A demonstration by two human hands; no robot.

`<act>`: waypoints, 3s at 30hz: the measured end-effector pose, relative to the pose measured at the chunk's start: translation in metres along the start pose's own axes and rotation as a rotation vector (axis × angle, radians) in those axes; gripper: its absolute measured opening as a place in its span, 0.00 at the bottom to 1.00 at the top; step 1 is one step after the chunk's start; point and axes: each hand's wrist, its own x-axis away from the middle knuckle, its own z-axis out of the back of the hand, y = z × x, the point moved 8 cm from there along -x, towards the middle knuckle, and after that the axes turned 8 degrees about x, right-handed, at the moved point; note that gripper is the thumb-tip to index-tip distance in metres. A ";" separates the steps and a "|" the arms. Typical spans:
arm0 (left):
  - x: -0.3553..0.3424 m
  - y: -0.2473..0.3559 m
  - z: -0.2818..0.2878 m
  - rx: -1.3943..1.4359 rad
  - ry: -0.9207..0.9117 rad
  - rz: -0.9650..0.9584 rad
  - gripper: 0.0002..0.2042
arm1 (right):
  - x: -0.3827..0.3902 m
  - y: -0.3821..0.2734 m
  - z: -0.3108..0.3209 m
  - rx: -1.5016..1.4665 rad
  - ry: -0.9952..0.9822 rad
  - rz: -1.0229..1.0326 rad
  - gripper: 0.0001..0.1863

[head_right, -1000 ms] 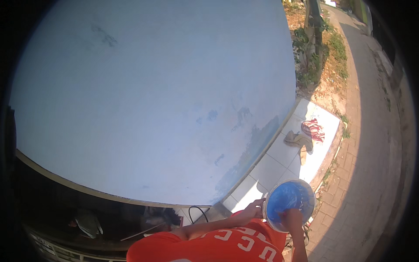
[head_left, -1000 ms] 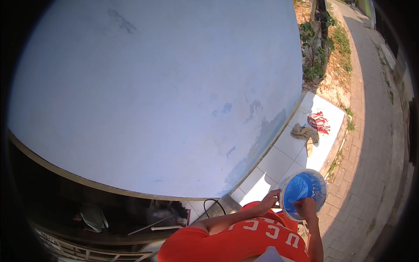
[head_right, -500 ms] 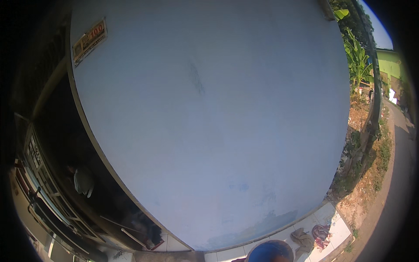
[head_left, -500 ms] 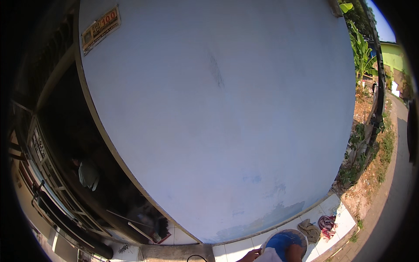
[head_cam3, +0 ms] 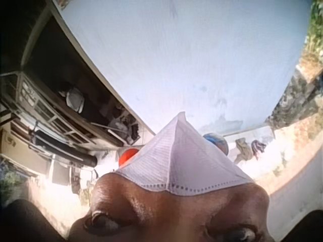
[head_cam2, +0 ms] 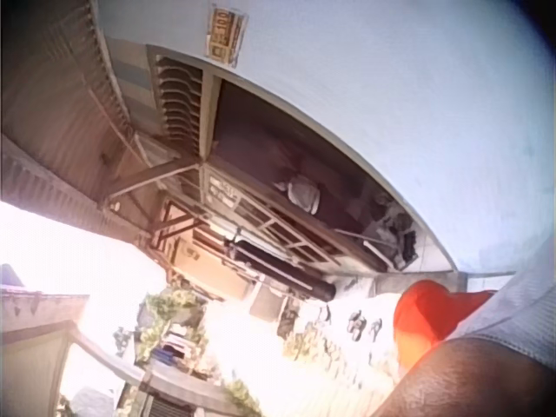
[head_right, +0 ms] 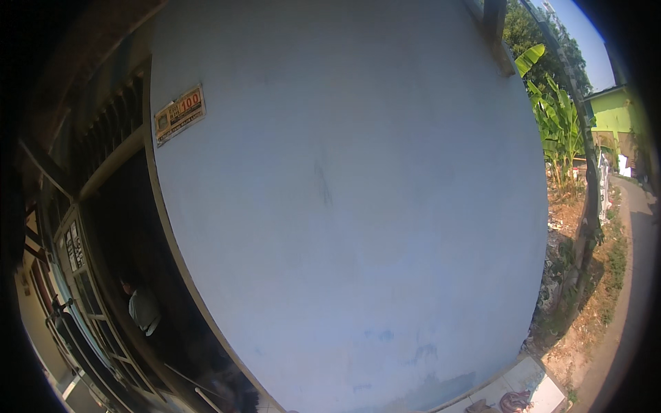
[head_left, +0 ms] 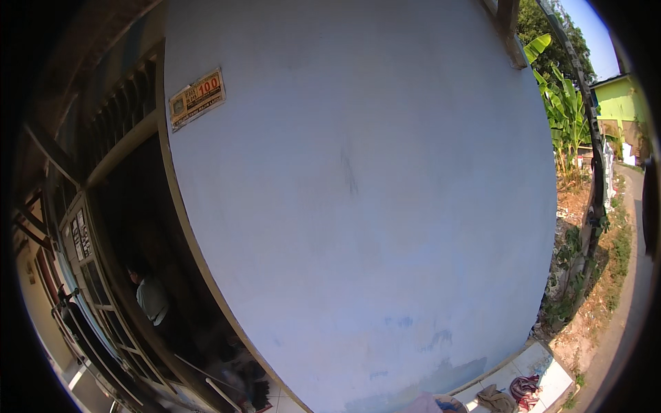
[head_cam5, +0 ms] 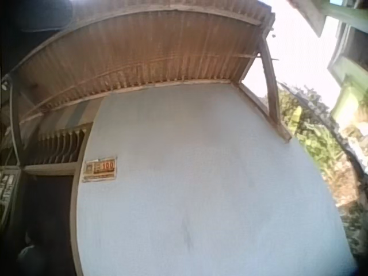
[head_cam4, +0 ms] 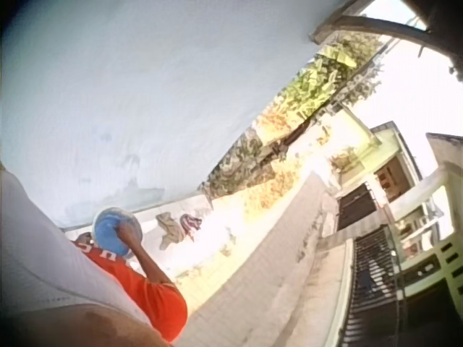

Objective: The person mixes blue paint in a bucket using a brush and then applies the paint to an outdoor wall with a smaller brush.

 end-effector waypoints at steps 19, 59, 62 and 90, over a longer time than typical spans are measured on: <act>0.048 -0.122 0.057 -0.007 -0.007 -0.010 0.16 | 0.131 -0.046 -0.014 0.504 -0.230 0.094 0.17; 0.117 -0.479 -0.249 -0.148 -0.027 0.110 0.26 | 0.430 0.147 0.359 0.640 -0.152 -0.439 0.13; 0.115 -0.473 -0.297 -0.285 -0.074 0.132 0.27 | 0.430 0.168 0.358 0.580 -0.138 -0.385 0.14; 0.092 -0.440 -0.318 -0.311 -0.054 -0.029 0.22 | 0.400 0.152 0.303 0.263 -0.196 -0.170 0.13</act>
